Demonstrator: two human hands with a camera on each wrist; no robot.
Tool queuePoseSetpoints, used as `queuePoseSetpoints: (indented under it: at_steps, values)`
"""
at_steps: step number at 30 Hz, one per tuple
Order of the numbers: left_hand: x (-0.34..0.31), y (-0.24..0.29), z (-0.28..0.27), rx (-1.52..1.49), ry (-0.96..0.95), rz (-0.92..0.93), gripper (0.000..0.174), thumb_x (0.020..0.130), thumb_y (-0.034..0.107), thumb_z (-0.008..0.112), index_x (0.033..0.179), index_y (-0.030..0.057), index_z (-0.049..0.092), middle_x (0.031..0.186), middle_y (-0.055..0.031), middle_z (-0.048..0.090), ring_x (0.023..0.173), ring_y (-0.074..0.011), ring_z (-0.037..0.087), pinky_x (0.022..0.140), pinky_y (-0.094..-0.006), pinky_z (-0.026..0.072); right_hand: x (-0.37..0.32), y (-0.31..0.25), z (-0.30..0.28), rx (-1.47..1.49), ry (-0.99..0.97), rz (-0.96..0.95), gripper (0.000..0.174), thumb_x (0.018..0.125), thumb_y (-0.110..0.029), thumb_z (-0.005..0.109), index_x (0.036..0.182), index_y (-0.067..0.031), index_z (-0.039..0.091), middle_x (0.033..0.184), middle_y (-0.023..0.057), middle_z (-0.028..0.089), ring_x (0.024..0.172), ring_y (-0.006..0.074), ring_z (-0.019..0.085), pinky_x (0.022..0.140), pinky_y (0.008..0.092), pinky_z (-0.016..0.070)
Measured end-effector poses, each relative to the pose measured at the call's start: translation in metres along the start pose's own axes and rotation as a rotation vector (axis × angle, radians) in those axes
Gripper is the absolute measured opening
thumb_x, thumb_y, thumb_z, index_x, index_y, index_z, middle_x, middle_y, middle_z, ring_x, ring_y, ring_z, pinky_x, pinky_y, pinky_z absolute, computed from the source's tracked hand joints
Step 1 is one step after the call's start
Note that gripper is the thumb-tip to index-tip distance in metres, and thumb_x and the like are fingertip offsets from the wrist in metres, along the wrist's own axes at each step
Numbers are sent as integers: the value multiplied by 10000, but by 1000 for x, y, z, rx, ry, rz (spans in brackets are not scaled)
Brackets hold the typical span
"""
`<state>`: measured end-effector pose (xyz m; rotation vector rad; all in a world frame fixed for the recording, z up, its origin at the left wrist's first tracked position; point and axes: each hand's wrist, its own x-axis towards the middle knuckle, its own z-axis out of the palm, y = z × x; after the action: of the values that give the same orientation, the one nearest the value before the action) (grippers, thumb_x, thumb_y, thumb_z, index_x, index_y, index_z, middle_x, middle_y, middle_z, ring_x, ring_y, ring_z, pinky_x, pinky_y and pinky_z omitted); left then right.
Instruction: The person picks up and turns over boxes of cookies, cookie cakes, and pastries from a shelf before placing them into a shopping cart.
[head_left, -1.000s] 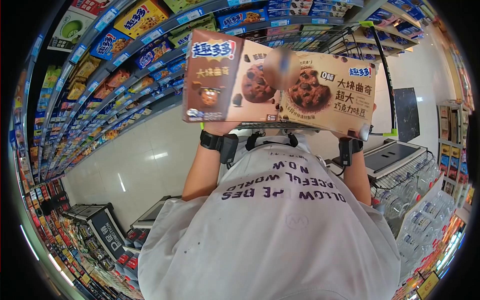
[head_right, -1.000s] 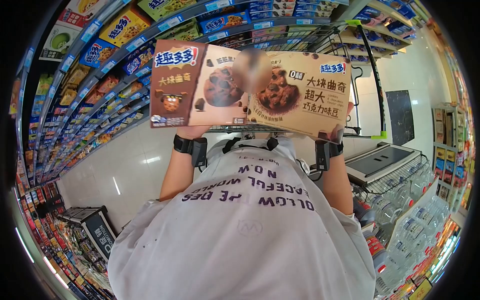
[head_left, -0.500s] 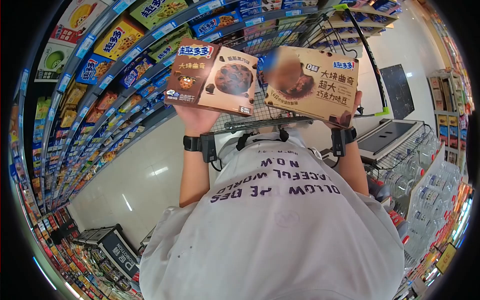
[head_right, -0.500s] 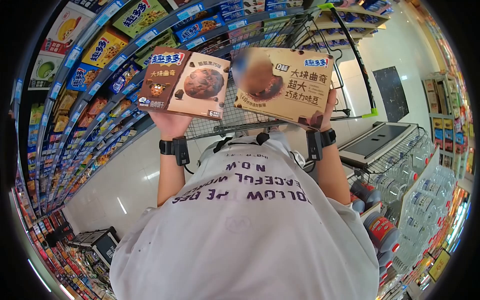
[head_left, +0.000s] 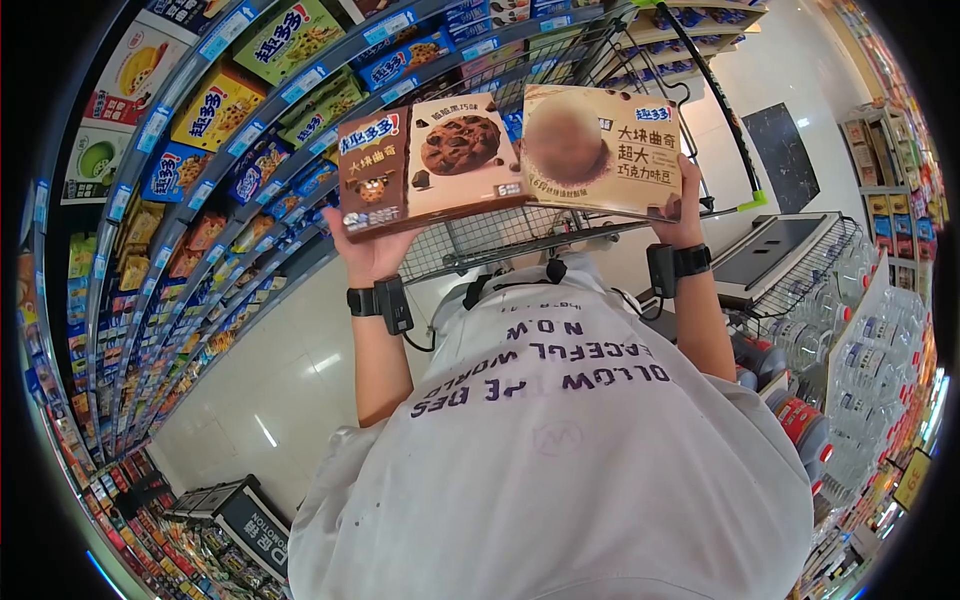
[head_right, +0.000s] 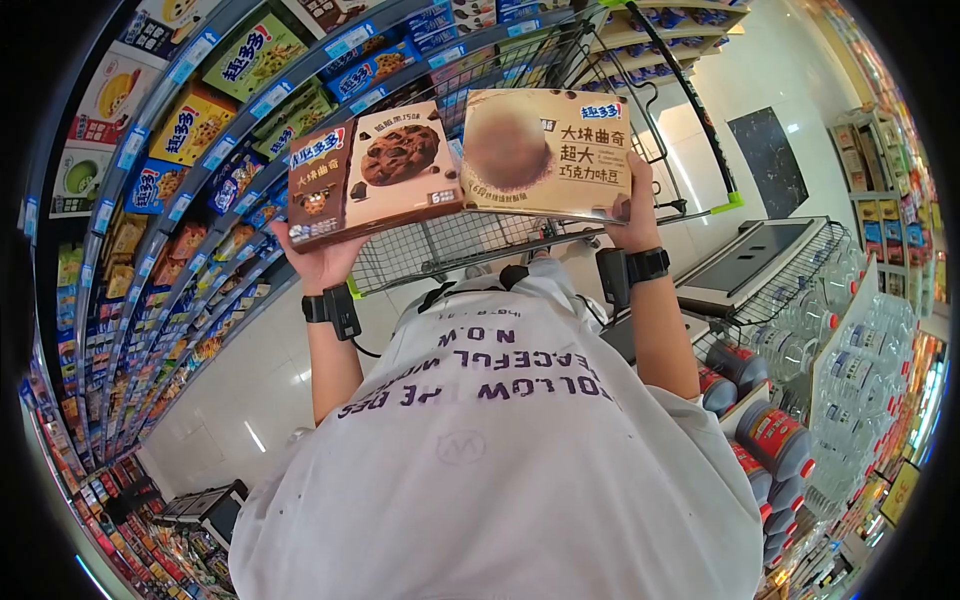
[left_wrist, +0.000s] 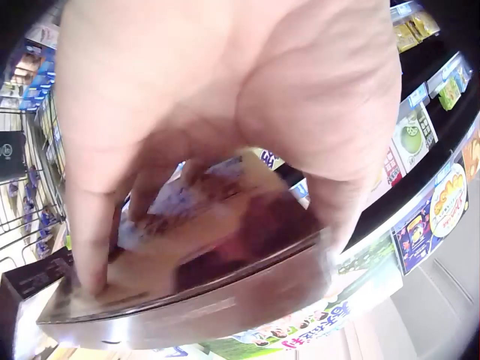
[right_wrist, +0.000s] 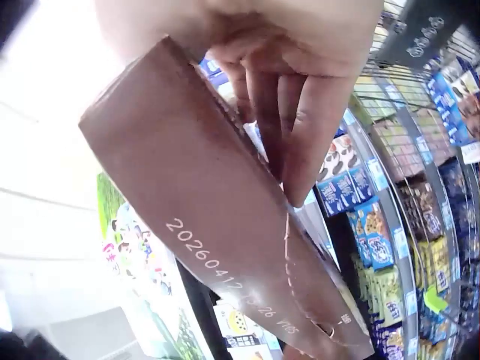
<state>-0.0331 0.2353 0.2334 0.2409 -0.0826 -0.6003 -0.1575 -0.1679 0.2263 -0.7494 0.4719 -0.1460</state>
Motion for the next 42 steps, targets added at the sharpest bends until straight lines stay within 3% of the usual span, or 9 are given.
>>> queuePoseSetpoints:
  at_steps: [4, 6, 8, 14, 18, 24, 26, 38, 42]
  values:
    - [2, 3, -6, 350, 31, -6, 630, 842, 287, 597, 1388, 48, 394, 1377, -153, 470, 1267, -323, 455, 1090, -525, 318, -3, -8, 8, -50, 131, -42, 451, 951, -386, 414, 1186, -16, 520, 1085, 146, 637, 870, 210, 650, 674, 306, 545]
    - [4, -6, -3, 259, 46, 0, 589, 856, 287, 585, 1358, 23, 424, 1353, -147, 500, 1247, -317, 477, 1088, -511, 319, 13, -11, -39, 255, -521, 127, 453, 956, -363, 392, 1210, -7, 508, 1122, 146, 632, 948, 233, 648, 784, 367, 551]
    - [9, -11, -1, 157, 57, 20, 554, 870, 287, 573, 1329, -1, 455, 1329, -141, 530, 1227, -312, 498, 1086, -497, 321, 4, -3, -14, 199, -14, -46, 465, 953, -357, 380, 1245, -13, 495, 1204, 145, 605, 1035, 263, 629, 894, 417, 518]
    - [4, -27, 10, -22, -155, -150, 589, 963, 439, 433, 1380, 24, 421, 1373, -151, 494, 1245, -292, 489, 1059, -453, 371, -17, 4, 27, 263, -53, -9, 527, 970, -531, 403, 1186, -81, 572, 984, 49, 675, 829, 160, 659, 686, 279, 542]
    - [-16, -27, -71, 322, 350, 170, 572, 953, 439, 473, 1353, 29, 455, 1297, -159, 550, 1161, -273, 551, 958, -428, 463, -17, 6, 22, 376, -5, 40, 436, 996, -426, 422, 1256, -84, 496, 880, 52, 605, 728, 115, 624, 579, 281, 549]
    - [-14, -28, -57, -54, -147, 11, 457, 930, 297, 556, 1266, -10, 519, 1249, -135, 581, 1127, -275, 568, 969, -424, 454, -5, 7, 8, 533, -607, 118, 483, 1009, -246, 421, 1423, -33, 289, 1195, 179, 587, 985, 267, 661, 713, 346, 606]
    - [-15, -21, -53, -55, -168, 44, 522, 846, 205, 672, 1284, -23, 503, 1322, -152, 536, 1177, -307, 541, 1009, -449, 426, -17, 0, 26, 197, -99, -14, 484, 999, -353, 426, 1373, -53, 361, 1180, 104, 604, 1037, 180, 613, 849, 344, 527]
    - [2, 47, 50, 1328, -419, 85, 497, 566, 104, 856, 992, -42, 648, 997, -178, 682, 939, -296, 663, 844, -368, 491, -20, -16, 7, -146, -432, -255, 609, 790, -174, 741, 1311, -36, 459, 1283, 98, 558, 1197, 246, 515, 1038, 434, 376]
    - [4, 28, 54, 1037, -561, 234, 273, 865, 274, 649, 1080, 104, 644, 999, -280, 664, 906, -399, 650, 826, -499, 491, -26, -20, 52, -371, -608, -227, 656, 698, -226, 803, 1253, 7, 542, 1402, 283, 409, 1305, 335, 425, 1071, 433, 326]
